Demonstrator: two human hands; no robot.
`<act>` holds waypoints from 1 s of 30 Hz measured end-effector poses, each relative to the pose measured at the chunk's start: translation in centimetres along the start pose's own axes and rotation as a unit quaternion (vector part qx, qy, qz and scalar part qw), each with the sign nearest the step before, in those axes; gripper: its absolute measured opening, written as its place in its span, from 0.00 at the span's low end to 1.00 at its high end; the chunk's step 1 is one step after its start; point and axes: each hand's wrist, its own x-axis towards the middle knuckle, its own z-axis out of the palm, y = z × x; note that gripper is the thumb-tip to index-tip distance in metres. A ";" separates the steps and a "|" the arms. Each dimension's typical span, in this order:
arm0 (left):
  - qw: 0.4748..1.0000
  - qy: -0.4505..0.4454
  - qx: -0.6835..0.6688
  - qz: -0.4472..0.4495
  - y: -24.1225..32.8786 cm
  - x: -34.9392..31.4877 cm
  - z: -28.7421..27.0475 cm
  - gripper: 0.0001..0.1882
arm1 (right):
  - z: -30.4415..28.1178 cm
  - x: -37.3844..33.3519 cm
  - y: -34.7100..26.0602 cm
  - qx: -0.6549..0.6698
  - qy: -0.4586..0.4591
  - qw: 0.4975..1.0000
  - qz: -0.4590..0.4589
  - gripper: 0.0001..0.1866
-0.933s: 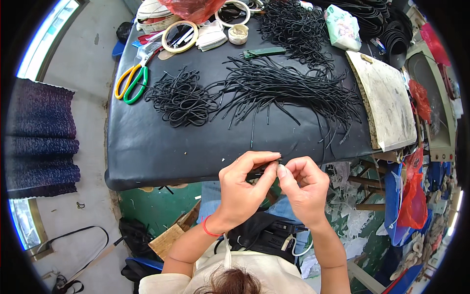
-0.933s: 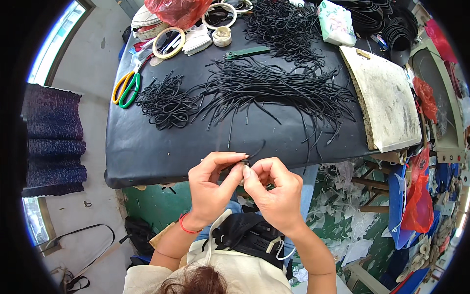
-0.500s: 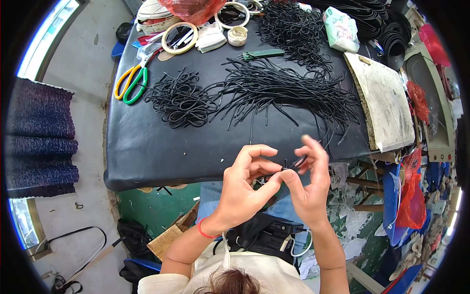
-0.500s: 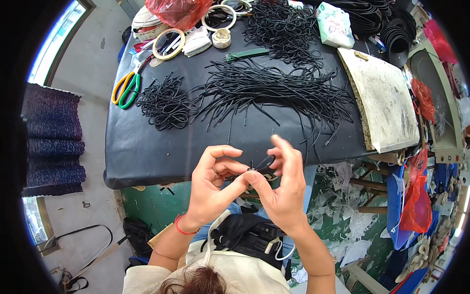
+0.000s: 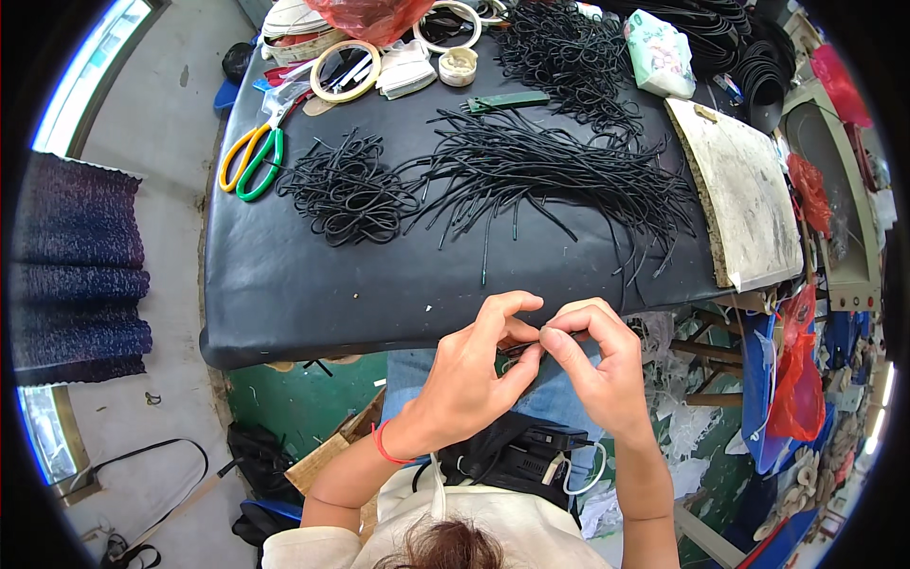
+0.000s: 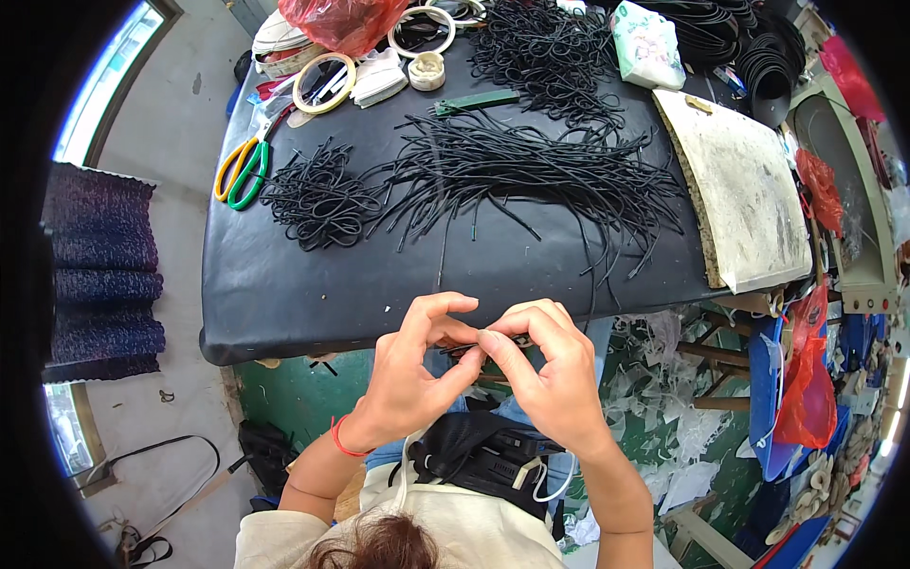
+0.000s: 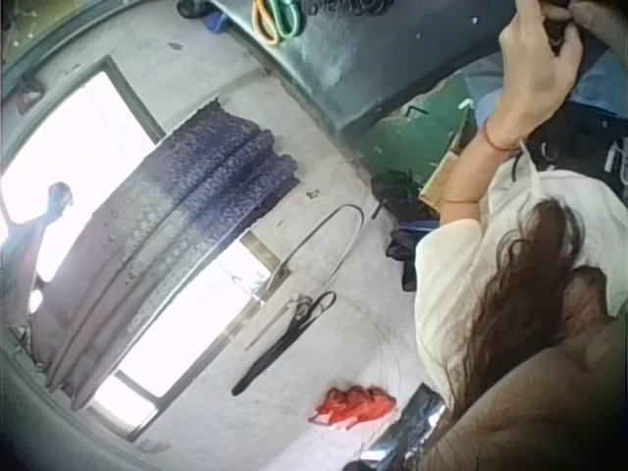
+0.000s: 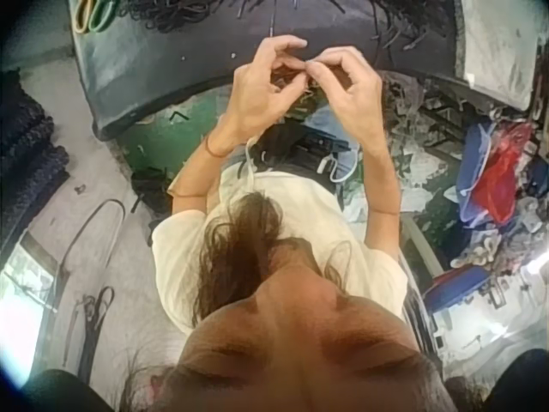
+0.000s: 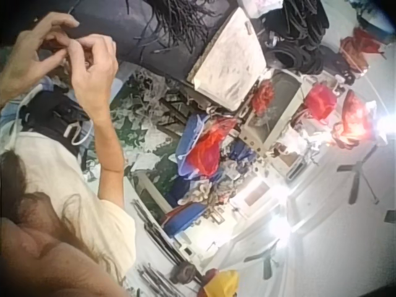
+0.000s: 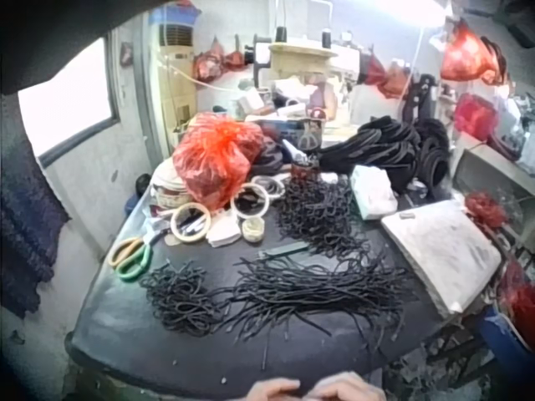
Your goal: The person repeatedly picks up short black cords from a pile on a table and ties them into loops by hand. The workspace is cluttered with various items including scissors, tape, and plastic bags. The person handles the cords one at a time, forming a loop and securing it.
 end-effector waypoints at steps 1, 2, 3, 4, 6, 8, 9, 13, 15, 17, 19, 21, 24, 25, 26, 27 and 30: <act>1.000 0.001 -0.012 -0.015 0.0 0.1 0.0 0.22 | 0.3 0.1 -0.6 -0.003 0.019 1.000 -0.003 0.18; 0.999 0.003 -0.024 -0.030 0.0 0.1 -0.1 0.22 | 0.3 0.2 -1.0 -0.006 0.037 0.999 -0.006 0.21; 0.996 -0.004 -0.070 -0.054 -0.2 0.2 -0.1 0.22 | 0.2 0.1 -1.3 -0.021 0.027 0.999 -0.022 0.23; 0.990 -0.009 -0.116 -0.079 -0.5 0.2 -0.3 0.22 | 0.2 -0.1 -1.5 -0.036 0.015 0.998 -0.039 0.26; 0.967 -0.023 -0.213 -0.140 -0.5 0.2 -0.7 0.20 | 0.2 -0.2 -1.0 -0.036 -0.014 0.998 -0.042 0.31; 0.954 -0.030 -0.252 -0.161 -0.4 0.2 -0.9 0.20 | 0.3 -0.2 -0.4 0.002 -0.006 1.000 -0.026 0.30; 0.947 -0.033 -0.271 -0.172 -0.4 0.2 -0.9 0.21 | 0.3 -0.2 -0.1 0.022 -0.003 1.000 -0.018 0.29; 0.985 -0.036 -0.140 -0.093 -0.2 -0.1 -0.6 0.23 | 0.3 -0.3 0.8 0.144 -0.054 0.983 0.096 0.20; 0.993 -0.027 -0.097 -0.060 0.0 -0.1 -0.4 0.23 | 0.5 -0.5 1.2 0.211 -0.061 0.968 0.122 0.15; 0.997 -0.031 -0.054 -0.040 0.1 -0.1 -0.3 0.23 | 1.0 -0.5 0.6 0.238 -0.019 0.968 0.082 0.08; 0.998 -0.041 -0.030 -0.035 0.2 -0.2 -0.3 0.24 | 1.1 -0.6 0.8 0.250 0.004 0.967 0.054 0.05; 0.997 -0.057 -0.027 -0.043 0.2 -0.2 -0.3 0.24 | 1.1 -0.2 0.7 0.290 0.023 0.951 0.100 0.03; 0.991 -0.059 -0.069 -0.095 0.3 -0.1 0.1 0.25 | 1.2 0.2 1.3 0.393 0.062 0.898 0.185 0.05; 0.984 -0.040 -0.127 -0.119 0.1 -0.1 0.3 0.23 | 1.3 0.2 1.2 0.390 0.072 0.901 0.178 0.05; 0.972 -0.021 -0.185 -0.141 -0.2 -0.2 0.6 0.21 | 1.3 0.2 1.1 0.386 0.083 0.903 0.171 0.06; 0.956 -0.002 -0.242 -0.163 -0.4 -0.3 0.8 0.19 | 1.3 0.2 0.9 0.383 0.094 0.905 0.163 0.06; 0.934 -0.102 -0.231 -0.254 -0.9 0.1 0.1 0.12 | 1.6 0.1 1.0 0.358 0.094 0.915 0.160 0.07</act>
